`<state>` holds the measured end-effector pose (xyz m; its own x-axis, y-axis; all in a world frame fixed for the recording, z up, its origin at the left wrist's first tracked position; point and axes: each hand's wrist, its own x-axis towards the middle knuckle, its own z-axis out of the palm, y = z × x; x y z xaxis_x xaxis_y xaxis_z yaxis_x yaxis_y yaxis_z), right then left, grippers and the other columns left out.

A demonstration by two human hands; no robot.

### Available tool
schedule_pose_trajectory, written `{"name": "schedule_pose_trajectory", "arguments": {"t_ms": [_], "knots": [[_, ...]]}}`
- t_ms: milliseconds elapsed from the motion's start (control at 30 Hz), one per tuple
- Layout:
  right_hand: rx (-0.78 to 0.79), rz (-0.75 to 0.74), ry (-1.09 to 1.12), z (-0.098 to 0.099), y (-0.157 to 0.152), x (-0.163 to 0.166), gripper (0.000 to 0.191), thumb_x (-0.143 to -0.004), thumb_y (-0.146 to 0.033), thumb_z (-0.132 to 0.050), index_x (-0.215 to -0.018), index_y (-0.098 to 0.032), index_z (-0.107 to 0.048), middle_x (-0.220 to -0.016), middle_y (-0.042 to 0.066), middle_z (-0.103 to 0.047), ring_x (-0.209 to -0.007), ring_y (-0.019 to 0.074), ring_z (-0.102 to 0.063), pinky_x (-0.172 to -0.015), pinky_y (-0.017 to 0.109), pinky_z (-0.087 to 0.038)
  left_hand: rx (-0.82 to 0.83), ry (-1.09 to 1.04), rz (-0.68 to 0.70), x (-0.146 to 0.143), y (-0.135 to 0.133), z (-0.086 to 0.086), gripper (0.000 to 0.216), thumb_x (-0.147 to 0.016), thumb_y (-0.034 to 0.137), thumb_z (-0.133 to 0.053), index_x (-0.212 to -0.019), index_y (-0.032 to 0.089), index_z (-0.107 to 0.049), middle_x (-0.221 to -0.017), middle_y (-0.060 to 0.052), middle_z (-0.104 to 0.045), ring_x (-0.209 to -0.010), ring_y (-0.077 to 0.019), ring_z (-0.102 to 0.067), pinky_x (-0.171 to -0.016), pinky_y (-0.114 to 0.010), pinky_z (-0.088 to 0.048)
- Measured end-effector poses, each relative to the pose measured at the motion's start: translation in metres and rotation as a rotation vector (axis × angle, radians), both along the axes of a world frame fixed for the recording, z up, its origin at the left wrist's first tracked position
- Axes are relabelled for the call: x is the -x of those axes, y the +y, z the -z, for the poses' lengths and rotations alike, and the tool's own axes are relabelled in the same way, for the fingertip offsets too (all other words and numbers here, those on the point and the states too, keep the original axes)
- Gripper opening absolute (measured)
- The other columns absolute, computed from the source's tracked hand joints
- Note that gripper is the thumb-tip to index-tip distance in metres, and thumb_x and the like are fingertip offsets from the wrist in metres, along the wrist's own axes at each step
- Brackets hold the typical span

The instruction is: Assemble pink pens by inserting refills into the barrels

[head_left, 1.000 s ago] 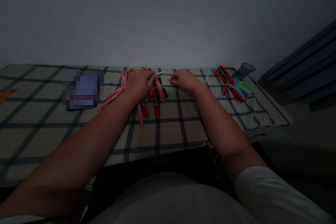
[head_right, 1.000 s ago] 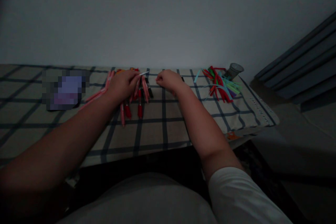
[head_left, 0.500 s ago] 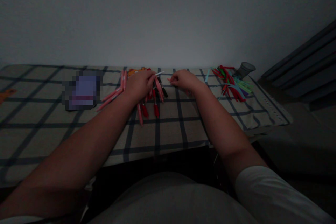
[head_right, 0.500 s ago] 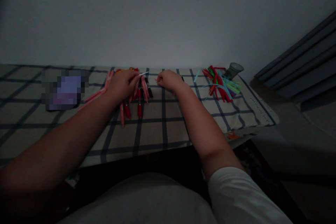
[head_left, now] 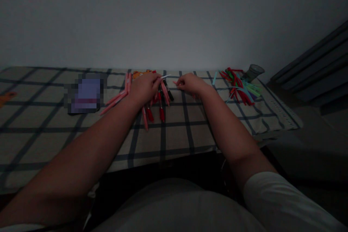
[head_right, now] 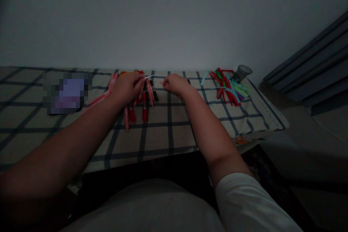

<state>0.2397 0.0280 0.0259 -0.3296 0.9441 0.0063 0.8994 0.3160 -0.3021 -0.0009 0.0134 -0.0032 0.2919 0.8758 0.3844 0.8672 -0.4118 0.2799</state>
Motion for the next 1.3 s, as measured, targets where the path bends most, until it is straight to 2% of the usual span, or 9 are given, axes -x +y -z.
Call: {"name": "schedule_pose_trajectory", "arguments": {"t_ms": [167, 300, 433, 533, 800, 1100, 1300], "knots": [[0.001, 0.005, 0.010, 0.001, -0.002, -0.002, 0.028, -0.110, -0.032, -0.070, -0.101, -0.017, -0.091, -0.090, 0.012, -0.083, -0.076, 0.0230, -0.072, -0.075, 0.035, -0.050, 0.005, 0.001, -0.001, 0.000, 0.000, 0.000, 0.049, -0.116, 0.045, -0.044, -0.132, 0.024, -0.085, -0.132, -0.016, -0.086, -0.126, -0.0374, -0.077, -0.101, -0.047, -0.057], [-0.023, -0.018, 0.036, 0.006, 0.005, -0.004, 0.030, -0.110, -0.037, -0.070, -0.097, -0.016, -0.088, -0.093, 0.014, -0.084, -0.080, 0.0247, -0.073, -0.077, 0.037, -0.051, 0.005, -0.010, 0.007, 0.001, 0.001, 0.002, 0.047, -0.116, 0.044, -0.045, -0.134, 0.025, -0.085, -0.133, -0.014, -0.086, -0.127, -0.0368, -0.076, -0.103, -0.046, -0.056], [-0.108, -0.072, 0.059, 0.008, 0.014, -0.005, 0.018, -0.103, -0.025, -0.073, -0.103, -0.015, -0.088, -0.105, 0.015, -0.086, -0.089, 0.0249, -0.074, -0.082, 0.035, -0.050, -0.007, -0.019, 0.017, 0.002, 0.001, 0.002, 0.046, -0.116, 0.045, -0.047, -0.133, 0.026, -0.086, -0.131, -0.013, -0.087, -0.125, -0.0360, -0.077, -0.101, -0.045, -0.057], [-0.170, -0.122, 0.107, 0.008, 0.019, -0.005, 0.019, -0.100, -0.019, -0.072, -0.109, -0.013, -0.088, -0.110, 0.016, -0.086, -0.097, 0.0247, -0.074, -0.087, 0.034, -0.050, 0.003, -0.021, 0.014, 0.001, 0.000, 0.001, 0.047, -0.116, 0.045, -0.047, -0.132, 0.025, -0.086, -0.132, -0.014, -0.087, -0.125, -0.0366, -0.077, -0.102, -0.045, -0.057], [-0.270, -0.153, 0.266, 0.012, 0.025, -0.004, 0.024, -0.099, -0.023, -0.067, -0.110, -0.017, -0.087, -0.111, 0.012, -0.083, -0.100, 0.0258, -0.068, -0.092, 0.036, -0.047, 0.008, -0.017, 0.033, 0.002, 0.002, 0.002, 0.047, -0.115, 0.046, -0.046, -0.130, 0.026, -0.087, -0.129, -0.014, -0.087, -0.123, -0.0371, -0.077, -0.102, -0.046, -0.057], [-0.309, -0.210, 0.298, 0.014, 0.030, -0.005, 0.022, -0.100, -0.024, -0.067, -0.110, -0.019, -0.086, -0.112, 0.013, -0.081, -0.101, 0.0273, -0.067, -0.094, 0.039, -0.048, 0.010, -0.006, 0.010, 0.001, 0.001, 0.003, 0.046, -0.114, 0.046, -0.047, -0.126, 0.025, -0.087, -0.125, -0.014, -0.087, -0.120, -0.0379, -0.078, -0.097, -0.046, -0.057], [-0.309, -0.215, 0.311, 0.012, 0.027, -0.005, 0.021, -0.099, -0.026, -0.068, -0.109, -0.019, -0.085, -0.110, 0.012, -0.081, -0.099, 0.0268, -0.066, -0.092, 0.038, -0.048, 0.015, -0.019, 0.015, 0.002, 0.002, 0.004, 0.048, -0.114, 0.047, -0.046, -0.130, 0.024, -0.086, -0.127, -0.014, -0.087, -0.121, -0.0374, -0.078, -0.096, -0.045, -0.057]]}}
